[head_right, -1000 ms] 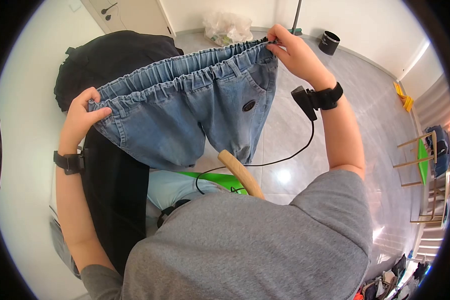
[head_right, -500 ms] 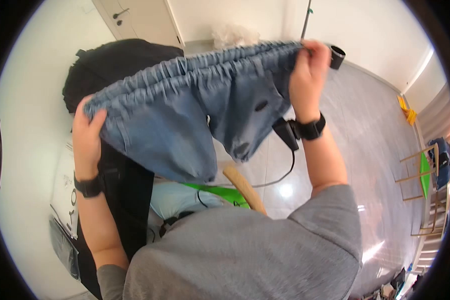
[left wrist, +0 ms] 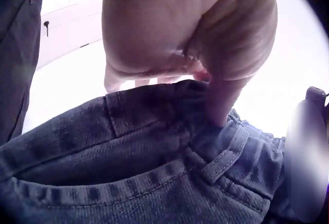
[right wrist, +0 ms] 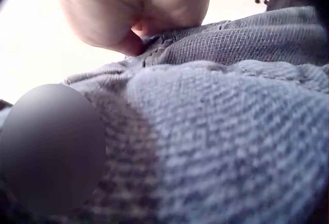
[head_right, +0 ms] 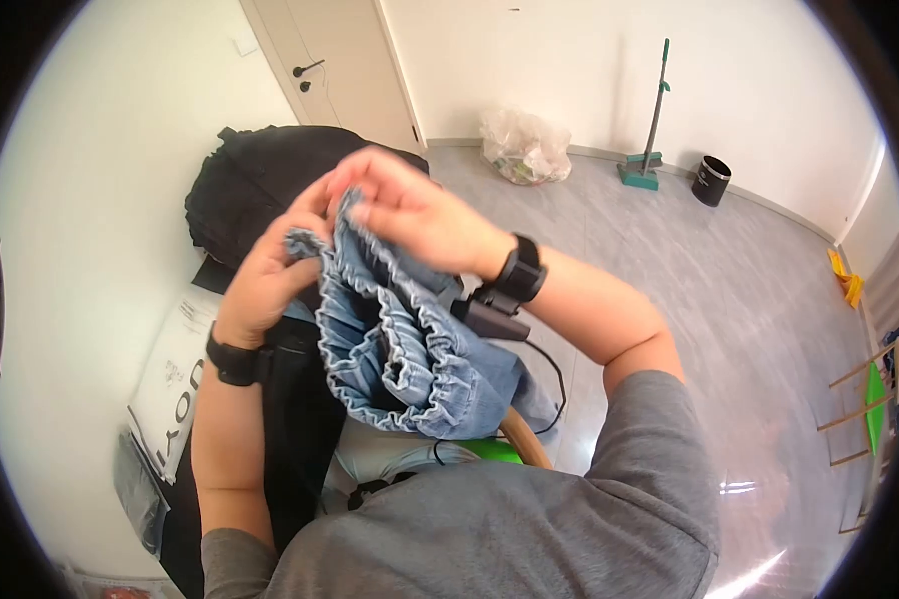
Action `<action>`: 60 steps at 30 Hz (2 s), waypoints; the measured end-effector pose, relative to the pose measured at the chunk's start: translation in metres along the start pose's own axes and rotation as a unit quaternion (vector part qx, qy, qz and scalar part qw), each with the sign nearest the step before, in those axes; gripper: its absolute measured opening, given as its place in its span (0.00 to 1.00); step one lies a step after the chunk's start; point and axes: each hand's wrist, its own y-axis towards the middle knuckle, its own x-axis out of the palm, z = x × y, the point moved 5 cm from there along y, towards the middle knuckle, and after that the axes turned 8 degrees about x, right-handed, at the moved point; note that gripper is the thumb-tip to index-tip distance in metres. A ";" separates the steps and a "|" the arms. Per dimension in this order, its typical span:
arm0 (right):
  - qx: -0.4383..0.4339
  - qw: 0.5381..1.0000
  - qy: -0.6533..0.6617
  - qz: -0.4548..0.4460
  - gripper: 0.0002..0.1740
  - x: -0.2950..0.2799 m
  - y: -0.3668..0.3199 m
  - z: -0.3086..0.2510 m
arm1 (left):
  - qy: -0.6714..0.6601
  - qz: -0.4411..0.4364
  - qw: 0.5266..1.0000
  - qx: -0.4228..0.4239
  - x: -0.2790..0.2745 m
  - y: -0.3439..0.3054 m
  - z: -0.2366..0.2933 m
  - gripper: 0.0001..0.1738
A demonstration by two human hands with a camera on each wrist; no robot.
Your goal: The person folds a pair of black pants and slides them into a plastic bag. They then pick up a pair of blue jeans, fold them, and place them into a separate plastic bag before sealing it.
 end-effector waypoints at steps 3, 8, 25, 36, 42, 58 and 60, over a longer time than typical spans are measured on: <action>0.047 0.995 0.083 0.018 0.10 0.003 0.002 0.022 | 0.008 0.020 1.000 0.012 0.001 -0.002 -0.004 0.15; 0.068 0.995 0.054 0.054 0.12 0.002 -0.002 0.023 | 0.024 0.007 1.000 0.007 -0.001 -0.002 -0.008 0.15; 0.052 0.766 -0.214 0.604 0.10 -0.201 -0.172 -0.013 | 0.368 0.359 0.849 -0.124 -0.051 0.008 -0.115 0.15; 0.075 0.829 0.047 0.553 0.09 -0.065 -0.103 0.053 | 0.335 0.335 0.878 -0.062 0.041 0.025 -0.099 0.13; 0.053 0.854 0.016 0.517 0.10 -0.037 -0.081 0.070 | 0.282 0.317 0.901 -0.097 0.059 0.024 -0.098 0.13; 0.107 0.963 0.111 0.221 0.31 -0.034 -0.106 0.062 | -0.140 0.242 0.948 -0.151 0.057 0.007 -0.116 0.24; 0.142 0.953 0.082 0.256 0.32 -0.067 -0.128 0.052 | -0.105 0.155 0.972 -0.142 0.068 0.012 -0.112 0.23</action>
